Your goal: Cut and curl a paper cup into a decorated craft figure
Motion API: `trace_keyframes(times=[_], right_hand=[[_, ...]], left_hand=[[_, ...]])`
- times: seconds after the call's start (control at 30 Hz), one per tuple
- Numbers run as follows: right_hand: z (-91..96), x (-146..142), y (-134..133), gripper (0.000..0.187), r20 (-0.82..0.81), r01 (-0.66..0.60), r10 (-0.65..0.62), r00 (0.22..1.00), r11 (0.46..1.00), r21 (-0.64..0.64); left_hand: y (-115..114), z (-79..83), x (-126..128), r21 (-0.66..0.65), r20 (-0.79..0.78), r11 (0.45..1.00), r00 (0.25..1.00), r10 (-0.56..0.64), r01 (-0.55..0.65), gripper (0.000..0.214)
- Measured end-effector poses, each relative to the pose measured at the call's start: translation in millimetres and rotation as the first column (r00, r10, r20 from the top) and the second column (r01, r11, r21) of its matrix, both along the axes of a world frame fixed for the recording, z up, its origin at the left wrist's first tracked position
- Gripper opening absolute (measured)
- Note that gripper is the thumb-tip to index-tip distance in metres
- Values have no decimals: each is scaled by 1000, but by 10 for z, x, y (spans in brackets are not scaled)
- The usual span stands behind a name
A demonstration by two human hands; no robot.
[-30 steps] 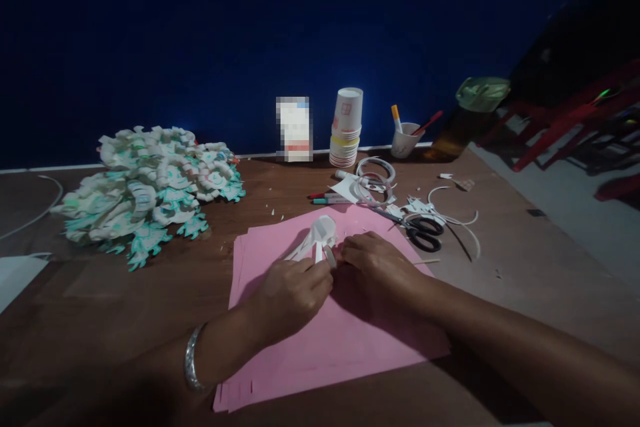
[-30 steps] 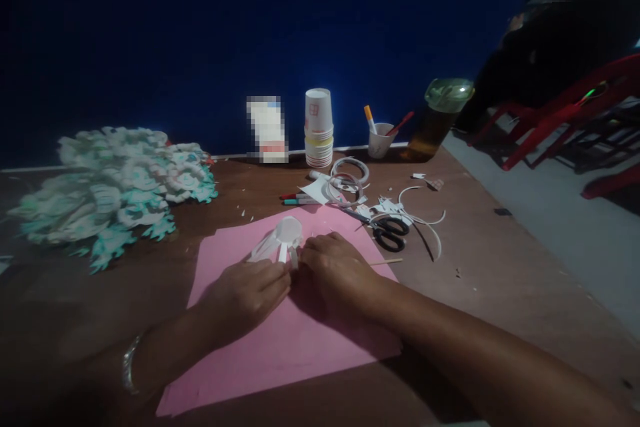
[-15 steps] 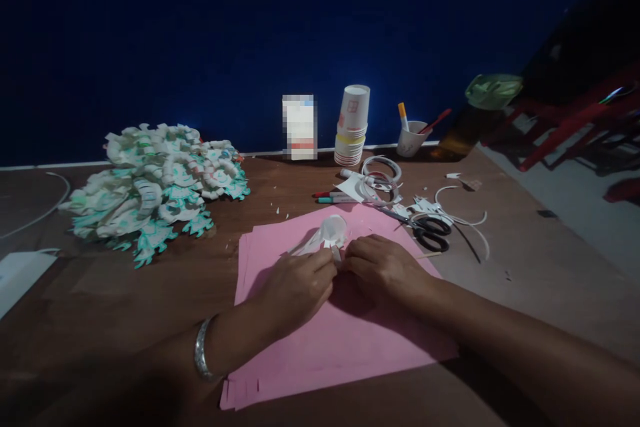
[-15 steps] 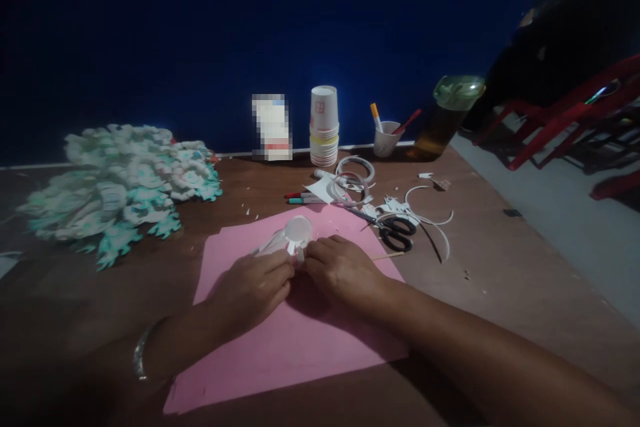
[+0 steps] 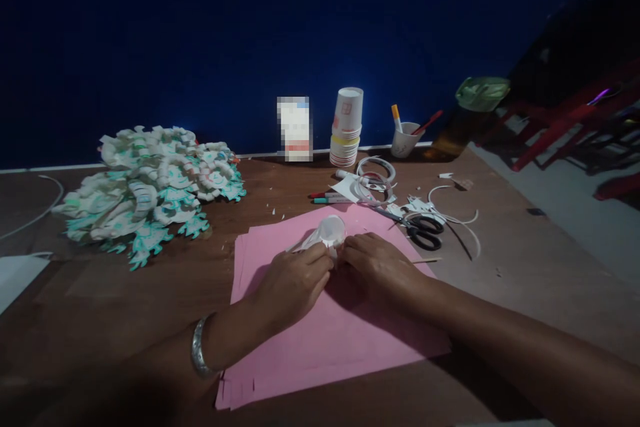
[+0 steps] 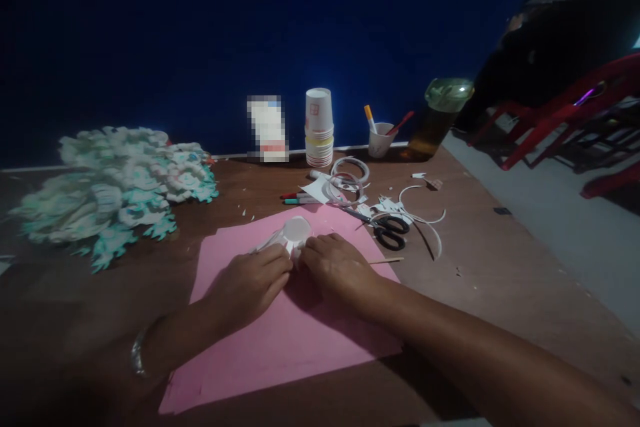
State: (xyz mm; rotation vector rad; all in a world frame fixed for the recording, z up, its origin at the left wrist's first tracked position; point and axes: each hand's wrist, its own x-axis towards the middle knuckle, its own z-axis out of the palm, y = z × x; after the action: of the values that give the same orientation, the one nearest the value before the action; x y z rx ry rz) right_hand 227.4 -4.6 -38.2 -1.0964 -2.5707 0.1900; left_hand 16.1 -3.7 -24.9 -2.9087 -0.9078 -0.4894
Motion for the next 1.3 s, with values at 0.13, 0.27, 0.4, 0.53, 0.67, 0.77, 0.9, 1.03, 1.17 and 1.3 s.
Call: trace_keyframes(times=[0.13,0.27,0.4,0.53,0.67,0.77,0.9,1.03,1.17,1.3], right_hand=[[-11,-4,-21,11,11,-61,60,998,991,118],[37,-28,-32,10,49,-45,41,998,995,84],[85,-32,-30,16,11,27,-26,1000,999,-41],[101,-28,-36,20,-3,71,-72,997,993,-95],[109,-29,-39,15,1,87,-88,996,988,-126],[109,-27,-27,12,-11,73,-75,997,987,-144],[76,-21,-4,16,-34,72,-77,996,989,-131],[30,3,17,18,-61,73,-78,995,994,-82],[11,38,22,20,-44,-5,7,999,999,51],[1,47,11,17,7,-86,86,996,980,180]], left_hand=[[1,41,34,-93,-52,991,994,94,-98,14],[5,27,28,-116,-48,987,993,107,-112,12],[5,-21,-9,-75,-18,995,998,58,-59,12],[0,-29,-25,-9,12,1000,1000,6,-6,19],[-8,-7,-12,46,11,999,1000,20,-20,20],[-22,-2,-10,93,18,995,1000,16,-18,18],[-42,-26,-18,165,-19,984,998,-61,63,22],[-50,-47,-11,193,-72,978,996,-60,73,23],[-36,-51,-3,173,-59,984,998,-34,44,22],[-22,-64,-6,137,-84,989,996,-36,47,20]])
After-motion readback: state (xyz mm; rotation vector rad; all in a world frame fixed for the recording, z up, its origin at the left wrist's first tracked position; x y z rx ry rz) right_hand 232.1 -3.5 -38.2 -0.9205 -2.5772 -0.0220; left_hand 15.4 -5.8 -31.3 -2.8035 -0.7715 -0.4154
